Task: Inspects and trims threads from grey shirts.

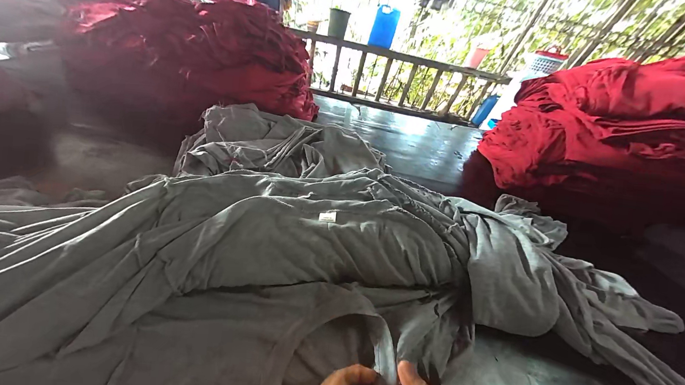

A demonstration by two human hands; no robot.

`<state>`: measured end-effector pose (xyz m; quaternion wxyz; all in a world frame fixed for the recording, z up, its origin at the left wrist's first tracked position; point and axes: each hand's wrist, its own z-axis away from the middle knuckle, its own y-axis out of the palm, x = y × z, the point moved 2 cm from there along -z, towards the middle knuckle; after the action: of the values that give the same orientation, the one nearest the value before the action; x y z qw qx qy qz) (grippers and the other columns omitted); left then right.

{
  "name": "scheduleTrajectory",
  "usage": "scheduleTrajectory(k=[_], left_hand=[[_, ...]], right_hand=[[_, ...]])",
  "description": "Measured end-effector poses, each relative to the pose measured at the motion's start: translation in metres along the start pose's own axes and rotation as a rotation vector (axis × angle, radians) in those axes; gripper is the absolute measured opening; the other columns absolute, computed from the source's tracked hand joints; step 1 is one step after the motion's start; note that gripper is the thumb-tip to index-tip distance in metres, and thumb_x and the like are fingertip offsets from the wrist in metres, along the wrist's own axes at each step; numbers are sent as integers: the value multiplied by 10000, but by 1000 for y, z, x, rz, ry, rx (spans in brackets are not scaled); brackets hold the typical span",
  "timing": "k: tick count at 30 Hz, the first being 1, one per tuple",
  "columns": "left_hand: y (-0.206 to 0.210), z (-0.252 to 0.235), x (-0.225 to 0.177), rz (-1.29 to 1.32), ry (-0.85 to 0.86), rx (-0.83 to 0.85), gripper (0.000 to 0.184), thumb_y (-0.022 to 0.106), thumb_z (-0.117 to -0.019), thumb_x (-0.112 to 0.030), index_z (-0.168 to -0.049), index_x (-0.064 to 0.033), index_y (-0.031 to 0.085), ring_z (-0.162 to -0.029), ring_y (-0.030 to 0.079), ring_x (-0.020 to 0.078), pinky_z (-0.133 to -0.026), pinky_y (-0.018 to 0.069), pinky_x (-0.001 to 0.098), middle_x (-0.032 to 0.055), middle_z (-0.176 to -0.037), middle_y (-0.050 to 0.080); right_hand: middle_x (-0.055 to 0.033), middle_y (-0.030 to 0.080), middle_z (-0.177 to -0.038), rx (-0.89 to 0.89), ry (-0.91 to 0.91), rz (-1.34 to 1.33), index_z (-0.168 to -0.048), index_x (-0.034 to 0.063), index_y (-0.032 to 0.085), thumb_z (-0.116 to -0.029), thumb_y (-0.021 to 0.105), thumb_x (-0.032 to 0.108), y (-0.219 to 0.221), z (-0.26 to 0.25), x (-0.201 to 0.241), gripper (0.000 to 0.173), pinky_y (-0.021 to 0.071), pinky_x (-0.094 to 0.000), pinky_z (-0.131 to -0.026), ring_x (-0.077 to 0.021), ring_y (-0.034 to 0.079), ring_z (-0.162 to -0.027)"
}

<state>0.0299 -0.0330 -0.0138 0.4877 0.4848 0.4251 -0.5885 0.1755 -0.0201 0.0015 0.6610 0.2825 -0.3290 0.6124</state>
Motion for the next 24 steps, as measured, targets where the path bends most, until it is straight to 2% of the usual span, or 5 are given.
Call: scheduleTrajectory(k=[5, 11, 14, 20, 24], left_hand=[[6, 18, -3, -370, 162, -164, 344, 720, -872, 4, -1148, 188, 632, -909, 709, 341, -810, 587, 365, 359, -1144, 639], [12, 31, 1, -524, 325, -197, 137, 670, -881, 17, -965, 108, 730, -927, 721, 407, -886, 574, 417, 259, -958, 732], [12, 31, -3, -443, 302, -199, 154, 654, -902, 6, -978, 120, 724, -906, 730, 380, -880, 580, 414, 248, -936, 738], [12, 23, -10, -262, 15, -217, 231, 615, -987, -82, -1033, 121, 716, -864, 723, 287, -823, 577, 393, 233, -936, 732], [13, 17, -9, -228, -69, -187, 235, 654, -972, -93, -1065, 115, 713, -846, 715, 228, -802, 577, 338, 228, -968, 722]], right_hand=[[121, 523, -592, -1, 36, 19, -898, 108, 581, -1040, 517, 49, 4, -6, 8, 166, 317, -125, -417, 56, 354, -415], [105, 548, -578, -66, 63, -113, -881, 110, 558, -1055, 466, 28, 5, 0, 6, 213, 307, -124, -391, 51, 358, -395], [102, 579, -589, -68, 52, -147, -855, 116, 561, -1056, 457, 27, 2, 5, 5, 243, 322, -119, -386, 54, 373, -390], [90, 663, -674, -13, 4, -129, -926, 97, 560, -1055, 447, 33, 0, 13, 3, 184, 355, -112, -405, 68, 422, -416], [105, 656, -673, -6, -9, -121, -922, 101, 575, -1043, 465, 25, -1, 13, 2, 180, 361, -113, -407, 71, 419, -417]])
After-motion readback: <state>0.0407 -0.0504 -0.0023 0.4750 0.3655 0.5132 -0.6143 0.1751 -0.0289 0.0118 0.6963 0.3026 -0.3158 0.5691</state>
